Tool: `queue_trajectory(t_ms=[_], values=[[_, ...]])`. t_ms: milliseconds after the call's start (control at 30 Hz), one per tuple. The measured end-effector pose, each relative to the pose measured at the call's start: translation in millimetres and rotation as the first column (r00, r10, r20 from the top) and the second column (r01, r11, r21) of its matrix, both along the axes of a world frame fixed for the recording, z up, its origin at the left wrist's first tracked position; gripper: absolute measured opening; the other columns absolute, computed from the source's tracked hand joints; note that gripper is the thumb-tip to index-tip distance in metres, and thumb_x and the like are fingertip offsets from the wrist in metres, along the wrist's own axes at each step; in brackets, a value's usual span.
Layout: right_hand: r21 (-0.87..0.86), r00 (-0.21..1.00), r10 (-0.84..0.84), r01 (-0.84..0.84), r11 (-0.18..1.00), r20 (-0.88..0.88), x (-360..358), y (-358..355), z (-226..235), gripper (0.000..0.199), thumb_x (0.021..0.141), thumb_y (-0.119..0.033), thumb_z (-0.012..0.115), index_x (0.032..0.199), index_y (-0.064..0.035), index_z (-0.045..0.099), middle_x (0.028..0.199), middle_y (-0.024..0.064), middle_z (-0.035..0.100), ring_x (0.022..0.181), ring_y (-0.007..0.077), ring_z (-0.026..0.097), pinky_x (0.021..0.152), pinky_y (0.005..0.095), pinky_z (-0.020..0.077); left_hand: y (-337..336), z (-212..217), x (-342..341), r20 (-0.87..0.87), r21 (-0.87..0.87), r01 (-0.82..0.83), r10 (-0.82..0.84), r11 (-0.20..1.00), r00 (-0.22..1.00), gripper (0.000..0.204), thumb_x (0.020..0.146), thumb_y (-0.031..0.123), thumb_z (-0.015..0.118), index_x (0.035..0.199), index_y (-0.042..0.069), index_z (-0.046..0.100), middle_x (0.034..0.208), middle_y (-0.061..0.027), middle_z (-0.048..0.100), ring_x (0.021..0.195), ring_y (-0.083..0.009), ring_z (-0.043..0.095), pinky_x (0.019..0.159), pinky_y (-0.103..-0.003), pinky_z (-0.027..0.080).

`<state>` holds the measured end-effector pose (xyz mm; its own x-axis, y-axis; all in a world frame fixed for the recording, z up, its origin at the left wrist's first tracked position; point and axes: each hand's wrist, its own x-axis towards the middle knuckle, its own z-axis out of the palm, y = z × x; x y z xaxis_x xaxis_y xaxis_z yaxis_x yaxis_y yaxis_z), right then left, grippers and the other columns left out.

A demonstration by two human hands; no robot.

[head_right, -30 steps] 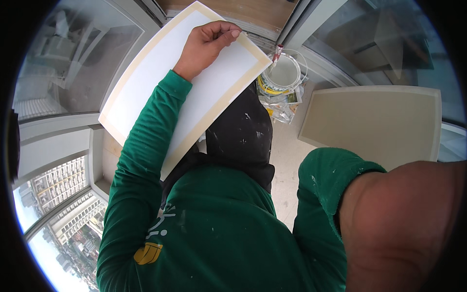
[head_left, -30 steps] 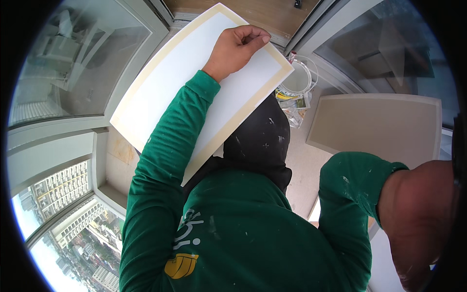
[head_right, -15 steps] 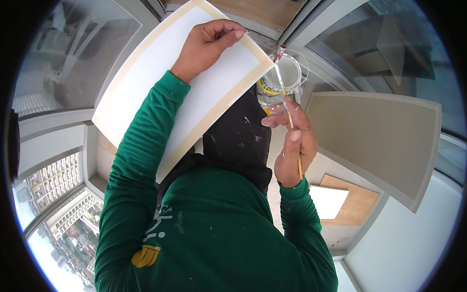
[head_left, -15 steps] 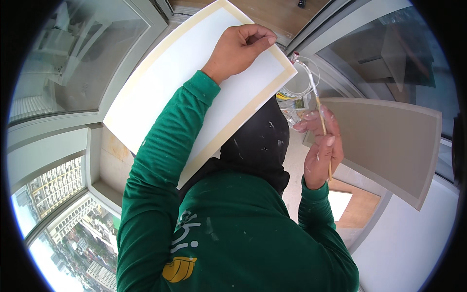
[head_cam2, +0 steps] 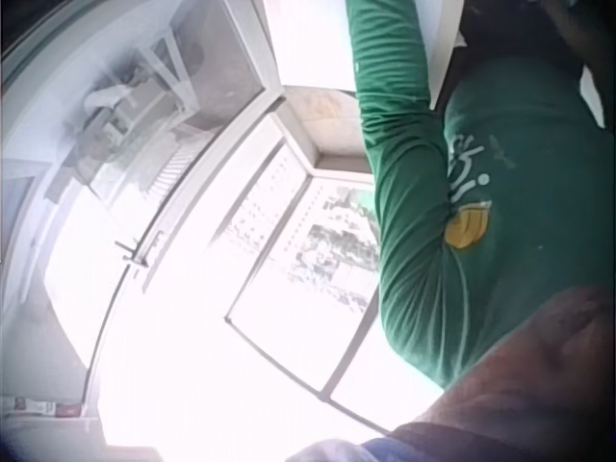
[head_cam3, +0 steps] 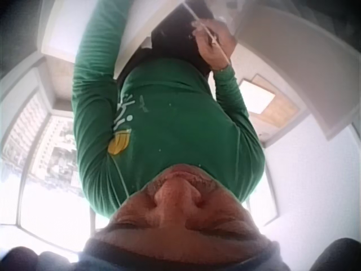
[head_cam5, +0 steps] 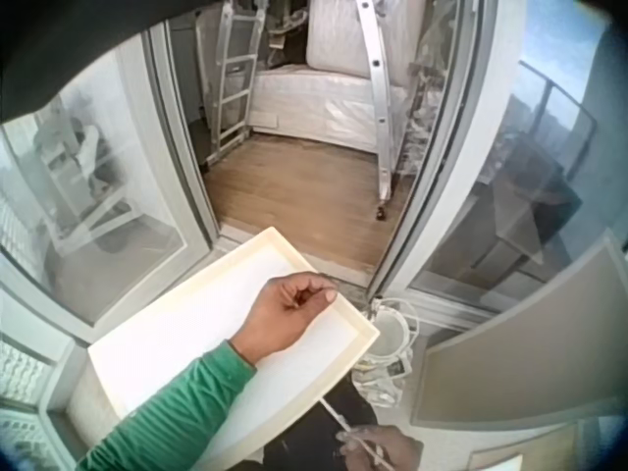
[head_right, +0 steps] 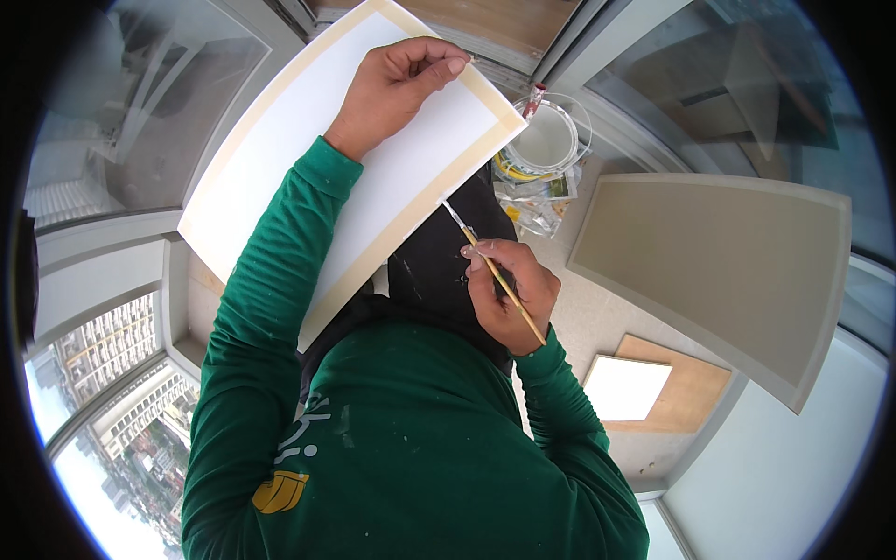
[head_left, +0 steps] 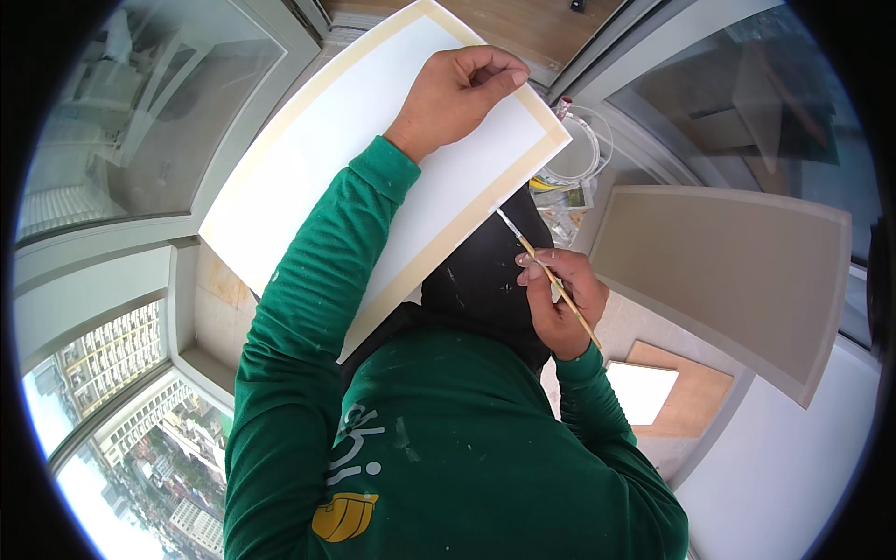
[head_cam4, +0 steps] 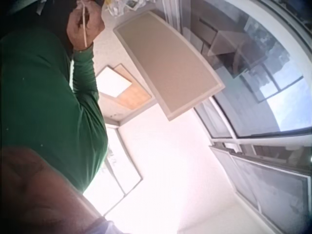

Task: The person paints the edges of a white panel with a small brush, dipping the brush into a container of white liquid and carefully applying it to the corners and sides.

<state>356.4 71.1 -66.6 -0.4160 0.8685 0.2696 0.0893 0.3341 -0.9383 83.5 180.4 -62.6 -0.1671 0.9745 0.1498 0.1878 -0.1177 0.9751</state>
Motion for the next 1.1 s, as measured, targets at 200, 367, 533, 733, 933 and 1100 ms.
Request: queue_trajectory(t_ms=[200, 367, 533, 733, 933, 1100], values=[[0.073, 1.0, -0.012, 0.013, 0.997, -0.018, 0, 5, -7, 0.024, 0.089, 0.011, 0.071, 0.11, 0.0006, 0.066, 0.104, 0.0215, 0.078, 0.084, 0.0233, 0.08, 0.073, 0.0318, 0.0631, -2, 2, 1, -0.013, -0.016, 0.004, -0.004, 1.0, 1.0, 0.022, 0.105, 0.017, 0.071, 0.118, 0.0, 0.077, 0.099, -0.001, 0.078, 0.09, -0.0062, 0.07, 0.082, -0.023, 0.058], [0.11, 1.0, -0.008, 0.006, 0.994, 0.017, -2, 7, -6, 0.026, 0.087, 0.013, 0.071, 0.11, 0.0005, 0.065, 0.104, 0.0219, 0.077, 0.085, 0.0249, 0.08, 0.073, 0.0318, 0.0627, -1, -1, 1, -0.002, -0.007, 0.007, -0.007, 1.0, 1.0, 0.022, 0.105, 0.018, 0.072, 0.119, 0.001, 0.077, 0.099, -0.0007, 0.078, 0.089, -0.0062, 0.07, 0.081, -0.023, 0.058], [0.106, 0.999, -0.026, 0.021, 0.994, 0.041, -3, 9, -7, 0.026, 0.087, 0.012, 0.071, 0.109, 0.0, 0.065, 0.102, 0.0216, 0.077, 0.083, 0.0251, 0.08, 0.071, 0.0314, 0.0621, 0, -2, 1, -0.004, -0.015, 0.011, -0.012, 1.0, 1.0, 0.022, 0.105, 0.018, 0.072, 0.12, 0.002, 0.077, 0.1, -0.0007, 0.078, 0.09, -0.0063, 0.069, 0.082, -0.023, 0.058], [0.108, 0.997, 0.056, -0.061, 0.992, 0.047, -4, 8, -6, 0.027, 0.085, 0.012, 0.071, 0.108, -0.0016, 0.066, 0.102, 0.0189, 0.078, 0.085, 0.0252, 0.08, 0.074, 0.0313, 0.0623, 0, -1, 1, -0.041, -0.003, 0.006, -0.006, 1.0, 0.999, 0.022, 0.105, 0.018, 0.072, 0.12, 0.002, 0.077, 0.1, -0.0006, 0.078, 0.091, -0.0064, 0.068, 0.083, -0.023, 0.057], [0.068, 0.997, 0.036, -0.04, 0.997, 0.061, -4, 5, -7, 0.025, 0.086, 0.01, 0.071, 0.107, -0.0014, 0.067, 0.102, 0.0176, 0.078, 0.088, 0.0243, 0.081, 0.075, 0.0314, 0.0627, 0, -1, 1, 0.003, -0.015, 0.015, -0.015, 1.0, 1.0, 0.022, 0.106, 0.017, 0.071, 0.12, 0.002, 0.077, 0.101, -0.0004, 0.078, 0.091, -0.0068, 0.068, 0.083, -0.023, 0.057], [0.077, 0.997, -0.053, 0.048, 0.996, 0.059, -2, 12, -7, 0.022, 0.088, 0.009, 0.071, 0.107, -0.0006, 0.067, 0.103, 0.0182, 0.078, 0.088, 0.0243, 0.081, 0.075, 0.0317, 0.0628, 1, -1, 1, -0.008, -0.015, 0.002, -0.002, 1.0, 1.0, 0.021, 0.105, 0.016, 0.071, 0.12, 0.001, 0.077, 0.101, -0.0006, 0.078, 0.092, -0.0073, 0.069, 0.085, -0.024, 0.057]])
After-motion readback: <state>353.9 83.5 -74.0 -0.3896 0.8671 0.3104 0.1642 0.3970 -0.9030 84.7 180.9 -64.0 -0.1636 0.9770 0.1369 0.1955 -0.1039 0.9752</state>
